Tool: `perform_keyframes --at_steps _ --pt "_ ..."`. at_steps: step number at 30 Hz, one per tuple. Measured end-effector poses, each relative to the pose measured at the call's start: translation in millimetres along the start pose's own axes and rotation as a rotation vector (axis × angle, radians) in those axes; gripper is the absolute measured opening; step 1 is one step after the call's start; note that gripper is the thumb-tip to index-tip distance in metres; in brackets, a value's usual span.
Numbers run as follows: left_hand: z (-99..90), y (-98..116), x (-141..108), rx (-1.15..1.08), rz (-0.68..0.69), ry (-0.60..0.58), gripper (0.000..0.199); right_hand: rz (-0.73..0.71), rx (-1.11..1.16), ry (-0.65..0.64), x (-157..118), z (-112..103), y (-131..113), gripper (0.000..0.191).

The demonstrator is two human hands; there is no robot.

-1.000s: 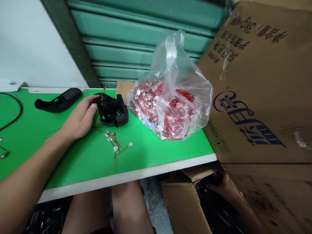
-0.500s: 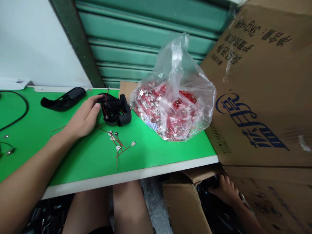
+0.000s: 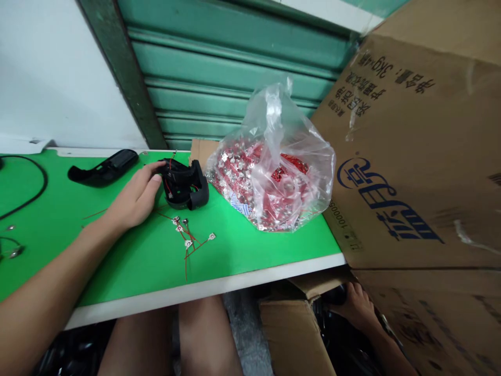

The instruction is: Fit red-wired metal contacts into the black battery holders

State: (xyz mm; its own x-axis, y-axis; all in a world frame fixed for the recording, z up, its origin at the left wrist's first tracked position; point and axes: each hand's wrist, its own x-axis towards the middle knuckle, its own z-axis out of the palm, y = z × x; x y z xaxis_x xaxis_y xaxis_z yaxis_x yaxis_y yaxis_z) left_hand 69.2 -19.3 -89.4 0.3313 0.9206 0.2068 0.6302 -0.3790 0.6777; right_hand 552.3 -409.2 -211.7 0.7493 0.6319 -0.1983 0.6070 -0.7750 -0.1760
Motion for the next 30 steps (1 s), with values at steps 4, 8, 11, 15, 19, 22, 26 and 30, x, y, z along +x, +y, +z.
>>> perform_keyframes --at_steps 4,8,11,15,19,22,26,30 --pt "0.3 -2.0 0.7 -0.001 -0.011 -0.004 0.068 -0.016 -0.019 -0.067 -3.3 -3.9 2.4 0.062" --pt "0.4 -2.7 0.9 0.002 0.004 -0.009 0.069 0.020 -0.037 -0.106 -3.7 -3.1 3.1 0.054" --pt "0.1 -2.1 0.5 0.011 0.008 -0.009 0.069 0.048 -0.056 -0.131 -2.0 0.0 -0.4 0.054" --pt "0.1 -2.0 -0.1 0.007 0.006 -0.010 0.070 0.071 -0.090 -0.137 -4.2 5.9 -5.0 0.055" --pt "0.2 -2.6 -0.2 -0.001 0.001 -0.012 0.069 0.080 -0.104 -0.122 -9.9 9.5 -2.8 0.054" --pt "0.1 -2.8 -0.2 -0.001 0.002 -0.016 0.068 0.093 -0.091 -0.116 -10.2 9.0 -0.1 0.047" --pt "0.4 -4.5 0.2 -0.005 0.004 -0.009 0.068 0.096 -0.046 -0.077 -8.1 4.1 -0.6 0.044" --pt "1.2 -6.7 0.8 -0.020 0.014 -0.007 0.066 0.080 -0.022 -0.022 -14.0 -4.6 -0.1 0.046"
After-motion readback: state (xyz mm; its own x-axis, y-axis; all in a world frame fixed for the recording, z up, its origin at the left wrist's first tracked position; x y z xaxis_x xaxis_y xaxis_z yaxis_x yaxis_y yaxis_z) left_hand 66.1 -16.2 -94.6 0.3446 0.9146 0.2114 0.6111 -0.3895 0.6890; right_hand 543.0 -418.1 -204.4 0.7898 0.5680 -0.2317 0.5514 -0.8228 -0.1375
